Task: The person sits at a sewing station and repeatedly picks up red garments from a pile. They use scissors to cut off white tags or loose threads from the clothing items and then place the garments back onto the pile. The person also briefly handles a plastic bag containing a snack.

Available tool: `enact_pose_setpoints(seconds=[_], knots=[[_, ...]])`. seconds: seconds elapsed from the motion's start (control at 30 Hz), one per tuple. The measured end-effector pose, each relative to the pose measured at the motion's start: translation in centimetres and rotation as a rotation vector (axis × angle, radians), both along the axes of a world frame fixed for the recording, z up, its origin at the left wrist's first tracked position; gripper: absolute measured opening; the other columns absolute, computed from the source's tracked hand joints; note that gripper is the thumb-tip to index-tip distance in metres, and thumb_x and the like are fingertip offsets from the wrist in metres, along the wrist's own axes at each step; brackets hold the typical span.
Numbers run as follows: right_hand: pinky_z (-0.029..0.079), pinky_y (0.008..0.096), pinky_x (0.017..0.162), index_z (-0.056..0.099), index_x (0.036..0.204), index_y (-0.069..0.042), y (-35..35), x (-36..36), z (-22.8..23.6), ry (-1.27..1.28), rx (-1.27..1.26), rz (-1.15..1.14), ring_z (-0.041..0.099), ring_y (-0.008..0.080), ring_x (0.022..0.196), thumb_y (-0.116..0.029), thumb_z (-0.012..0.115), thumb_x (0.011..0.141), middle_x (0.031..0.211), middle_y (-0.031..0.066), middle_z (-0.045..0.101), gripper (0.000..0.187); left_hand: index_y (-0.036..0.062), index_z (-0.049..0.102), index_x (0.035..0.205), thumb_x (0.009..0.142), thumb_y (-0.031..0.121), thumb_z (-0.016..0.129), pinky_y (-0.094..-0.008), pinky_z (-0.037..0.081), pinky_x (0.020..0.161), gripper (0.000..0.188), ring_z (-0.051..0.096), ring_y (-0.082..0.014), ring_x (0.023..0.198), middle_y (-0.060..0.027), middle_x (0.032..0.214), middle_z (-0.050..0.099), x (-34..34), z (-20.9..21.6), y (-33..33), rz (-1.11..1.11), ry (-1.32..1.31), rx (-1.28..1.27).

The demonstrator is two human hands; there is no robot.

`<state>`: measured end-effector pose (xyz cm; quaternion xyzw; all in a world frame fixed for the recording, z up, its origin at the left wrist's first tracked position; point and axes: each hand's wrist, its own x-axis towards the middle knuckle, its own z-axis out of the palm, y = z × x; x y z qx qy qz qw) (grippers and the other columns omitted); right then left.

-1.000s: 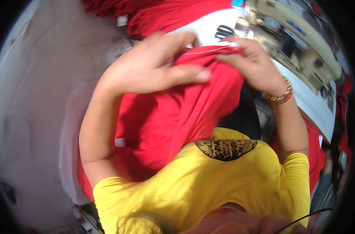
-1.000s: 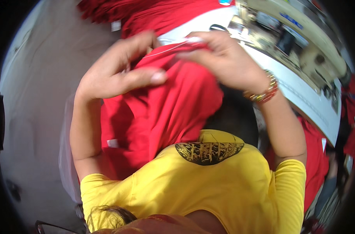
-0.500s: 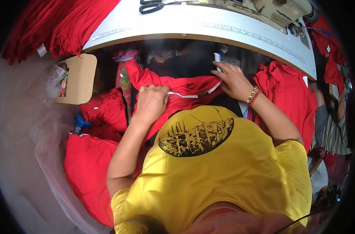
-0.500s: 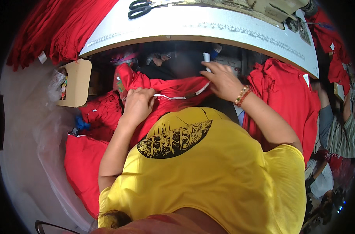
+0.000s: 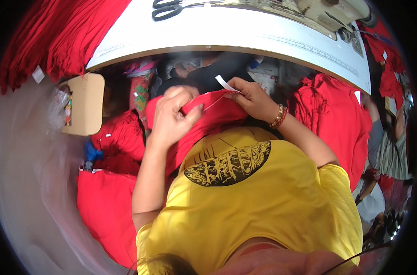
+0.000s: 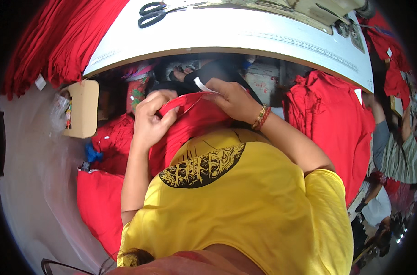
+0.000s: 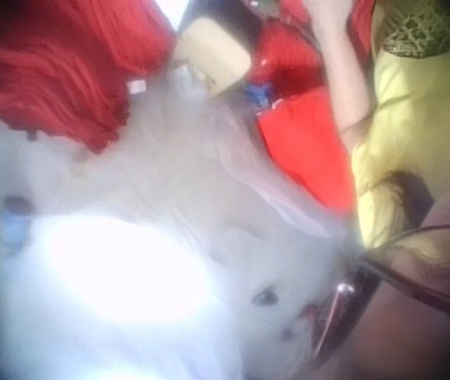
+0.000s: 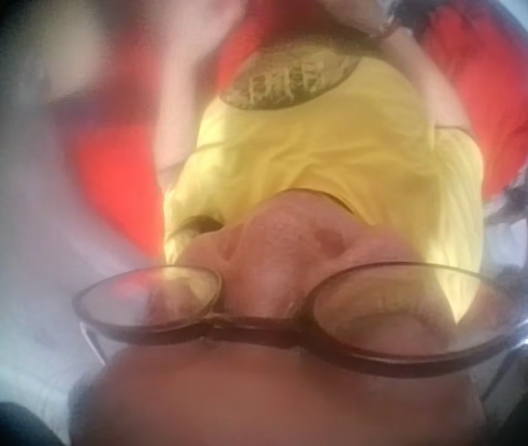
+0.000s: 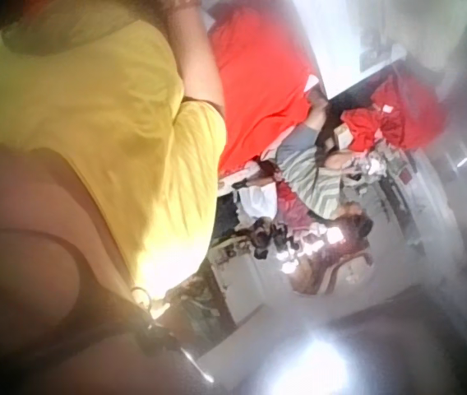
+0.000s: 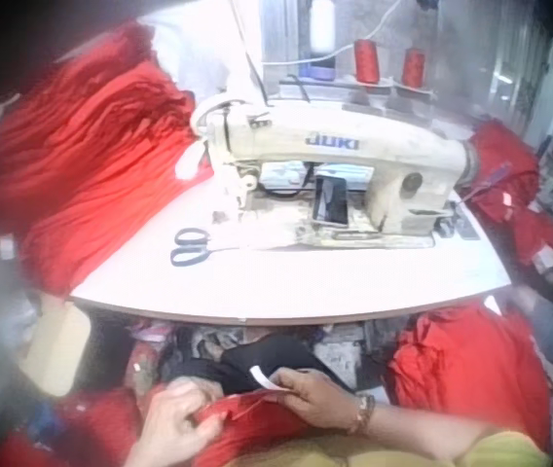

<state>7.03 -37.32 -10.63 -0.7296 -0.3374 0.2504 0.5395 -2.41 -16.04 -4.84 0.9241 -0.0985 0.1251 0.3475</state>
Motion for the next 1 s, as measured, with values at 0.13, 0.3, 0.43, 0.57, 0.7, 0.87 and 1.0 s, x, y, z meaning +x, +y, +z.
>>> enact_pose_setpoints(seconds=[0.13,0.3,0.43,0.57,0.7,0.87,1.0], knots=[[0.045,0.0290,0.082,0.065,0.103,-0.001,-1.1,0.3,0.0,-0.268,0.069,-0.017,0.058,0.0201,0.096,-0.008,0.060,0.089,0.104,0.0084,0.062,0.016,0.0013,0.057,0.081,0.069,-0.001,0.071,-0.0364,0.048,0.067,0.018,0.059,-0.0277,0.077,-0.0112,0.083,0.058,0.3,-3.3,-3.8,0.173,-0.068,-0.045],[0.046,0.0267,0.075,0.065,0.098,-0.001,-2.1,-1.0,-2.1,0.024,0.000,-0.217,0.057,0.0119,0.085,-0.005,0.061,0.088,0.092,0.0031,0.062,0.012,0.0013,0.062,0.094,0.072,-0.004,0.068,-0.0360,0.049,0.069,0.024,0.059,-0.0287,0.084,-0.0120,0.090,0.058,-1.0,-4.6,-5.1,0.062,-0.048,-0.078],[0.045,0.0221,0.069,0.065,0.095,-0.001,-1.2,-2.1,-3.4,0.391,0.205,-0.264,0.055,0.0049,0.076,-0.006,0.063,0.089,0.081,-0.0021,0.062,0.008,0.0011,0.064,0.099,0.080,-0.001,0.067,-0.0304,0.048,0.078,0.020,0.060,-0.0227,0.092,-0.0111,0.099,0.060,-1.4,-4.5,-5.7,-0.013,0.220,-0.381],[0.048,0.0231,0.074,0.066,0.096,0.000,-0.6,-2.5,-2.6,0.528,0.236,-0.266,0.059,0.0056,0.082,-0.008,0.063,0.090,0.088,0.0001,0.066,0.011,-0.0014,0.067,0.102,0.087,0.003,0.064,-0.0266,0.046,0.086,0.016,0.058,-0.0144,0.098,-0.0088,0.106,0.062,-0.8,-7.0,-4.5,0.216,0.221,-0.750],[0.048,0.0236,0.074,0.065,0.097,0.000,-0.5,-3.0,-2.2,0.620,0.281,-0.244,0.060,0.0061,0.083,-0.007,0.063,0.090,0.088,0.0008,0.067,0.010,-0.0015,0.068,0.108,0.089,0.003,0.062,-0.0226,0.045,0.084,0.020,0.057,-0.0099,0.093,-0.0085,0.107,0.064,0.0,-8.6,-3.5,0.098,0.302,-0.851],[0.049,0.0253,0.075,0.057,0.099,-0.002,-0.5,-3.7,-3.7,0.516,0.288,-0.299,0.062,0.0090,0.085,-0.011,0.068,0.087,0.091,0.0034,0.067,0.018,0.0009,0.069,0.104,0.088,0.005,0.066,-0.0193,0.043,0.071,0.017,0.055,-0.0052,0.077,-0.0014,0.093,0.067,-0.3,-9.3,-3.9,0.199,0.540,-0.944],[0.051,0.0268,0.074,0.055,0.099,-0.004,-2.0,-3.6,-3.3,0.340,0.104,-0.231,0.063,0.0107,0.084,-0.021,0.073,0.083,0.089,0.0047,0.067,0.030,0.0024,0.069,0.099,0.088,0.006,0.066,-0.0200,0.042,0.067,0.011,0.052,-0.0038,0.072,0.0026,0.081,0.064,-0.9,-9.1,-3.9,0.157,0.647,-0.932]])
